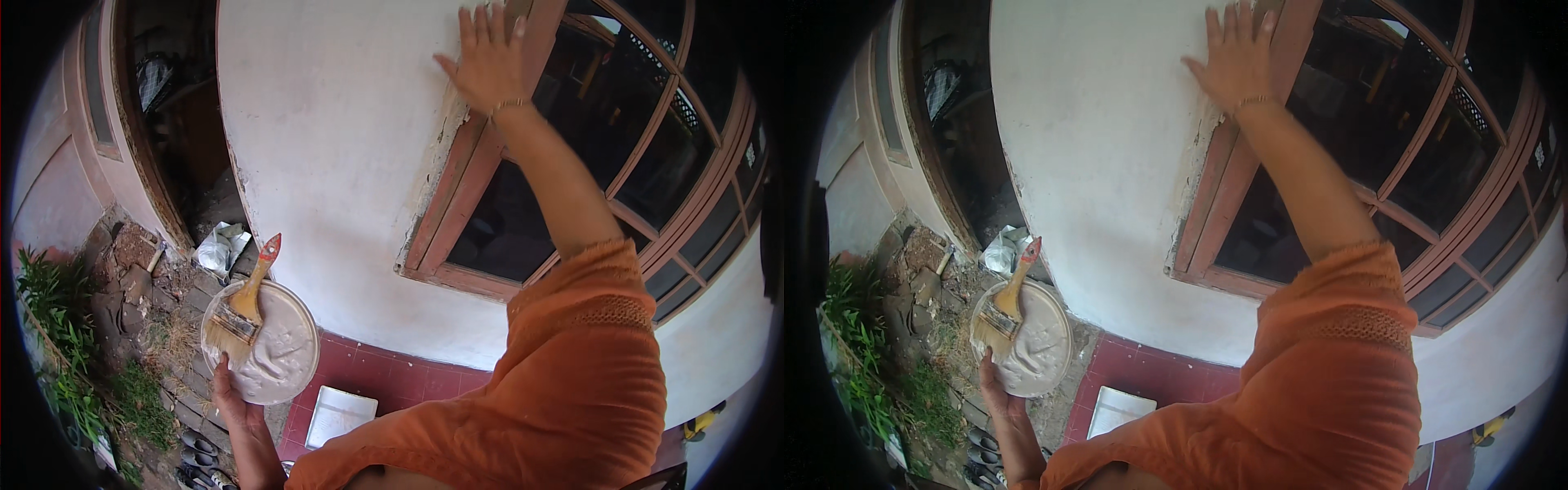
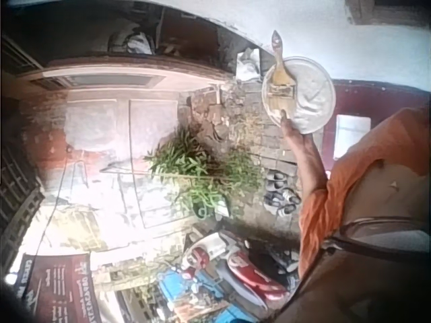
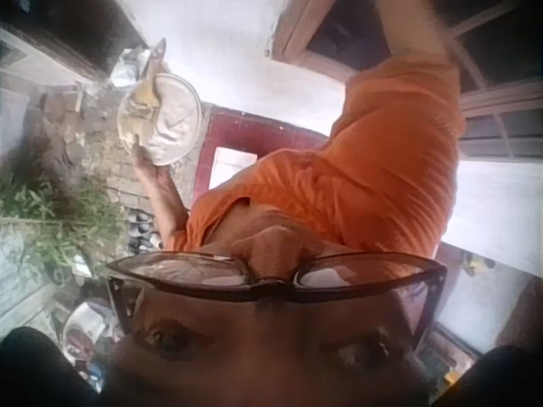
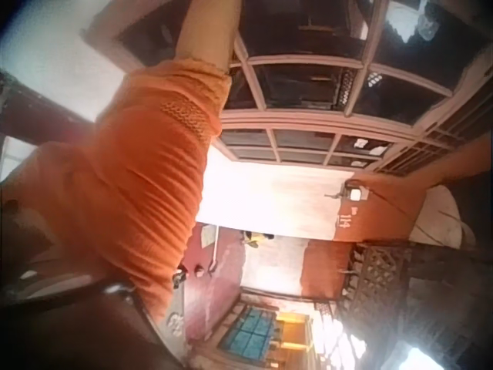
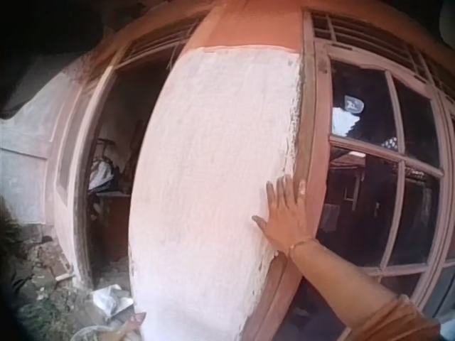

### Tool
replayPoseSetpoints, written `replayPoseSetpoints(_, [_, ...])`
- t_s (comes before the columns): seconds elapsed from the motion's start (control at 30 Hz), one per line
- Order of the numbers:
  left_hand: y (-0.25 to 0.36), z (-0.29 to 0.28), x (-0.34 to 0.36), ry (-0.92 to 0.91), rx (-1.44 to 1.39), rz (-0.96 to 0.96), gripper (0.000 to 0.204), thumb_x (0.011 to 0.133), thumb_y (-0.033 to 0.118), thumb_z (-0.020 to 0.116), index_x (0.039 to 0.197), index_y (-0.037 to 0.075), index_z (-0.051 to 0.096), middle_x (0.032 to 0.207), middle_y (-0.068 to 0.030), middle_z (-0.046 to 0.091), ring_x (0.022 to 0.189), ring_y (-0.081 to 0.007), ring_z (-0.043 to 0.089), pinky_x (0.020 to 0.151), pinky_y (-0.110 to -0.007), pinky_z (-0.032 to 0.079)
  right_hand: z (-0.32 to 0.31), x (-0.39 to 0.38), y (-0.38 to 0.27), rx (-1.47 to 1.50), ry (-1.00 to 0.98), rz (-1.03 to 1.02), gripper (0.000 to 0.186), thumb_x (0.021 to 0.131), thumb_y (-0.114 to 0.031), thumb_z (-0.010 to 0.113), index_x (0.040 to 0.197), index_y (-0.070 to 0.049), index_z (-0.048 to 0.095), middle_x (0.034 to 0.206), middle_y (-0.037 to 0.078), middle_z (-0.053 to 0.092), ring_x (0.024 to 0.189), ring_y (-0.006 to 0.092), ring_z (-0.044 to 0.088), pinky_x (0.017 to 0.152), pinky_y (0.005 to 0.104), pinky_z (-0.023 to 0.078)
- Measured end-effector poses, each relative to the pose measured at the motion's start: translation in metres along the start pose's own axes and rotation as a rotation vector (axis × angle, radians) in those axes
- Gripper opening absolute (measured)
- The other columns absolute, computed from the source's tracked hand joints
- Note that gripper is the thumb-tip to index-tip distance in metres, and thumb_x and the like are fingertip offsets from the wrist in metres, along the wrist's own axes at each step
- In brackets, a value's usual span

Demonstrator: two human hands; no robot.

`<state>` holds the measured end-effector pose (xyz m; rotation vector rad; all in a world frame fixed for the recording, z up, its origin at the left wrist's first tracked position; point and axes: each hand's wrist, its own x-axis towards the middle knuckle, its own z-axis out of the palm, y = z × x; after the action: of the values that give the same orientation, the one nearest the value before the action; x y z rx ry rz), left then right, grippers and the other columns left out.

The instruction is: The person applies a white paste from a container onto a wall using a brush and then smears the material into gaps around a window frame by hand.

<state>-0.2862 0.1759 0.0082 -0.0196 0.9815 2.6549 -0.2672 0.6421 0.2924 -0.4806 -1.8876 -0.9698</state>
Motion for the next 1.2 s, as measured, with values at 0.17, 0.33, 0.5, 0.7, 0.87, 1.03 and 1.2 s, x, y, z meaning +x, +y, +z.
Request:
replayPoseSetpoints(0.17, [-0.001, -0.009, 0.001, 0.015, -0.007, 0.015, 0.05, 0.085, 0.023, 0.059, 0.125, -0.004, 0.045, 0.12, -0.0149, 0.057, 0.108, -0.028, 0.056, 0.096, -0.04, 0.042, -0.021, -0.026, -0.036, -0.02, -0.313, 0.014, 0.073, 0.09, -0.051, 0.042, 0.14, 0.0, 0.028, 0.142, 0.025, 0.032, 0.137, 0.0402, 0.016, 0.106, 0.0632, 0.005])
replayPoseSetpoints(0.33, [0.001, -0.004, -0.001, -0.002, -0.018, -0.006, 0.051, 0.085, 0.024, 0.059, 0.125, -0.004, 0.045, 0.12, -0.015, 0.057, 0.108, -0.028, 0.056, 0.096, -0.04, 0.042, -0.002, -0.01, -0.015, 0.121, 0.157, 0.075, 0.076, 0.091, -0.053, 0.04, 0.137, 0.006, 0.03, 0.149, 0.024, 0.015, 0.14, 0.0378, 0.005, 0.106, 0.0633, 0.002])
replayPoseSetpoints(0.5, [0.001, 0.0, -0.001, 0.027, 0.007, -0.007, 0.051, 0.085, 0.024, 0.059, 0.125, -0.004, 0.045, 0.12, -0.0151, 0.057, 0.108, -0.028, 0.056, 0.096, -0.04, 0.042, 0.0, 0.013, -0.01, 0.125, 0.077, 0.172, 0.073, 0.087, -0.054, 0.044, 0.139, -0.004, 0.035, 0.148, 0.026, 0.015, 0.139, 0.0396, 0.002, 0.107, 0.0613, -0.004])
replayPoseSetpoints(0.7, [0.002, 0.002, -0.003, 0.034, 0.0, -0.006, 0.052, 0.084, 0.024, 0.06, 0.126, -0.004, 0.045, 0.12, -0.0152, 0.057, 0.108, -0.0282, 0.056, 0.096, -0.04, 0.042, 0.005, 0.025, -0.002, 0.067, 0.112, 0.212, 0.072, 0.086, -0.054, 0.044, 0.138, -0.005, 0.037, 0.148, 0.026, 0.014, 0.139, 0.0397, 0.002, 0.107, 0.0618, -0.005])
replayPoseSetpoints(0.87, [0.003, 0.005, -0.004, 0.034, 0.003, 0.001, 0.052, 0.084, 0.023, 0.061, 0.125, -0.004, 0.045, 0.12, -0.0154, 0.057, 0.107, -0.0283, 0.057, 0.096, -0.04, 0.043, -0.004, 0.035, -0.002, 0.035, 0.133, 0.255, 0.076, 0.086, -0.054, 0.046, 0.136, 0.001, 0.037, 0.148, 0.025, 0.015, 0.139, 0.0395, 0.002, 0.107, 0.0615, -0.005])
replayPoseSetpoints(1.03, [0.0, -0.008, 0.0, 0.059, -0.01, 0.017, 0.05, 0.084, 0.023, 0.06, 0.124, -0.004, 0.047, 0.118, -0.015, 0.058, 0.106, -0.0274, 0.057, 0.094, -0.039, 0.044, -0.009, 0.021, -0.014, 0.044, 0.038, 0.217, 0.079, 0.085, -0.053, 0.047, 0.132, 0.01, 0.037, 0.146, 0.026, 0.02, 0.14, 0.0373, 0.005, 0.109, 0.0582, -0.004])
replayPoseSetpoints(1.2, [-0.003, -0.008, 0.001, 0.047, -0.006, 0.029, 0.048, 0.085, 0.023, 0.06, 0.122, -0.004, 0.048, 0.117, -0.0145, 0.058, 0.105, -0.0268, 0.058, 0.094, -0.039, 0.044, -0.01, -0.021, -0.024, -0.068, -0.143, 0.12, 0.076, 0.087, -0.053, 0.046, 0.132, 0.007, 0.039, 0.146, 0.024, 0.022, 0.139, 0.0375, 0.009, 0.105, 0.0657, 0.002])
